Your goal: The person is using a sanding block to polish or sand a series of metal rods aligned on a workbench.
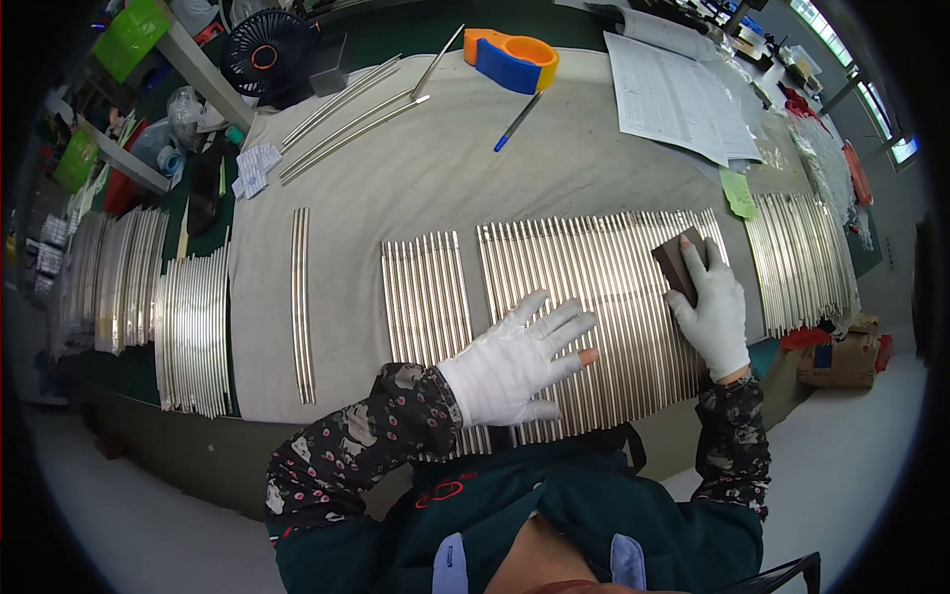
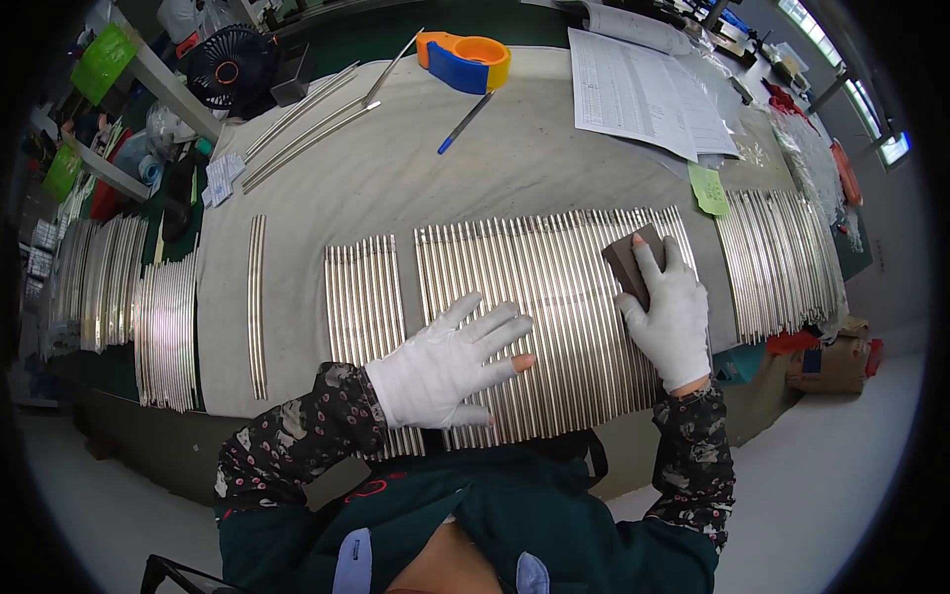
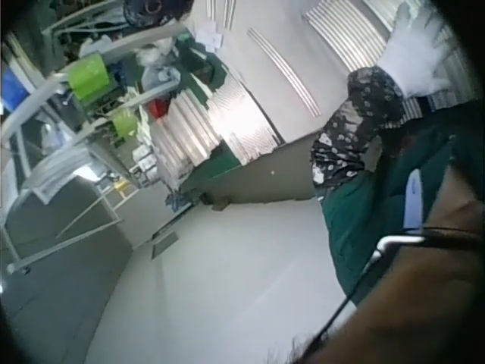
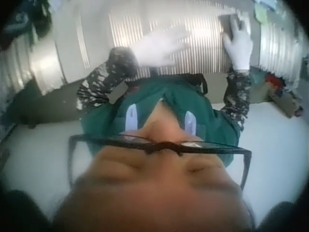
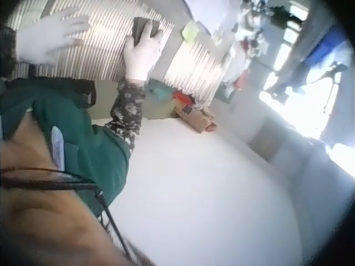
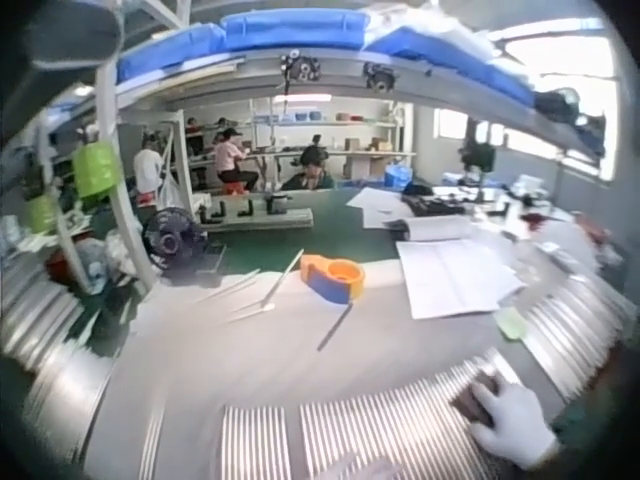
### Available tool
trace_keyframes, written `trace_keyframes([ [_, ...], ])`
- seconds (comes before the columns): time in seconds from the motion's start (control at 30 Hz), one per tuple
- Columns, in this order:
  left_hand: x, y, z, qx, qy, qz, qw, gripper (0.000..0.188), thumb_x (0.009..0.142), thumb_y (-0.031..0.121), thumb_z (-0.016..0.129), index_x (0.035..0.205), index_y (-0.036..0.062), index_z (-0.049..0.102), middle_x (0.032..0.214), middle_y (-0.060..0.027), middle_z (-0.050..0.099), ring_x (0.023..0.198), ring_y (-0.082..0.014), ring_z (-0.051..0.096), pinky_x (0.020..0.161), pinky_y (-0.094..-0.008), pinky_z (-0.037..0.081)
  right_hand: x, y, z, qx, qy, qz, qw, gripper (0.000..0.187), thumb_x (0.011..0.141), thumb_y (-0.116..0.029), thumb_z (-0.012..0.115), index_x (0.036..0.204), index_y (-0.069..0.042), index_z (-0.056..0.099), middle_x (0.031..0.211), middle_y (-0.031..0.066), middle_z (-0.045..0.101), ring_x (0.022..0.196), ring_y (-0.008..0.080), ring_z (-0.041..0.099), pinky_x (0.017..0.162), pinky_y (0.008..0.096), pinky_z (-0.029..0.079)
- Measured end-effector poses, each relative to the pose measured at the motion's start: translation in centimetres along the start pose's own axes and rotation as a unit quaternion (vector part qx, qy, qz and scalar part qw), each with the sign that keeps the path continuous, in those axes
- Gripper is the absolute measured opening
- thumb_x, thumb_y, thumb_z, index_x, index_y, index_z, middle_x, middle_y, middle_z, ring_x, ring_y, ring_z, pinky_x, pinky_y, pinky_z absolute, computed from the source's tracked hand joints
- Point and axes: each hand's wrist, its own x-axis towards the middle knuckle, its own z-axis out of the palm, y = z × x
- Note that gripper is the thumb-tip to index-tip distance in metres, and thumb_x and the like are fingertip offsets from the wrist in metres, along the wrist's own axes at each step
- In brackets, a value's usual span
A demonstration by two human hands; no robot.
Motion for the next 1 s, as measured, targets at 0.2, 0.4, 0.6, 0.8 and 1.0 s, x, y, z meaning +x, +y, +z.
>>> trace_keyframes([
  [0.2,0.0,0.0,0.5,0.015,0.01,-0.012,1.0,0.074,0.072,0.045,0.07,0.13,0.0061,0.046,0.139,-0.0221,0.037,0.132,-0.0369,0.033,0.11,-0.0545,0.021,2.9,-8.2,-1.3,0.107,0.07,-0.075,0.989,0.053,0.074,-0.03,0.067,0.121,-0.006,0.06,0.106,0.0255,0.057,0.092,0.0365,0.059,0.078,0.0421,0.049],
  [0.4,0.2,0.3,0.4,0.011,-0.001,-0.024,1.0,0.067,0.076,0.047,0.064,0.127,0.0059,0.05,0.133,-0.0197,0.042,0.129,-0.0359,0.036,0.112,-0.0514,0.019,4.3,-11.9,-1.7,0.06,-0.042,-0.064,0.995,0.052,0.073,-0.027,0.067,0.12,-0.006,0.06,0.104,0.027,0.055,0.092,0.0365,0.058,0.079,0.0437,0.048],
  [0.6,0.3,0.1,0.3,-0.02,-0.071,-0.056,0.996,0.069,0.075,0.046,0.065,0.129,0.0056,0.05,0.136,-0.0207,0.04,0.132,-0.0356,0.032,0.112,-0.0521,0.018,3.8,-14.3,-0.5,0.069,0.068,-0.148,0.984,0.047,0.072,-0.027,0.067,0.113,-0.005,0.064,0.085,0.0199,0.057,0.08,0.0321,0.059,0.066,0.0414,0.049],
  [0.8,0.1,0.0,0.7,0.014,0.024,-0.017,0.999,0.071,0.077,0.045,0.065,0.133,0.0048,0.045,0.139,-0.0227,0.038,0.134,-0.0364,0.03,0.112,-0.0512,0.019,5.0,-10.4,-1.3,0.045,0.055,-0.044,0.996,0.045,0.073,-0.027,0.066,0.113,-0.006,0.064,0.087,0.0202,0.057,0.081,0.0331,0.059,0.071,0.0422,0.049],
  [1.0,-0.2,-0.1,0.9,0.014,-0.002,-0.026,1.0,0.069,0.076,0.043,0.066,0.131,0.0066,0.046,0.138,-0.0229,0.038,0.133,-0.0359,0.032,0.111,-0.051,0.023,4.5,-9.7,-0.4,0.0,0.069,-0.05,0.996,0.043,0.072,-0.025,0.065,0.111,-0.009,0.065,0.084,0.0184,0.057,0.078,0.0319,0.059,0.065,0.0426,0.049],
])
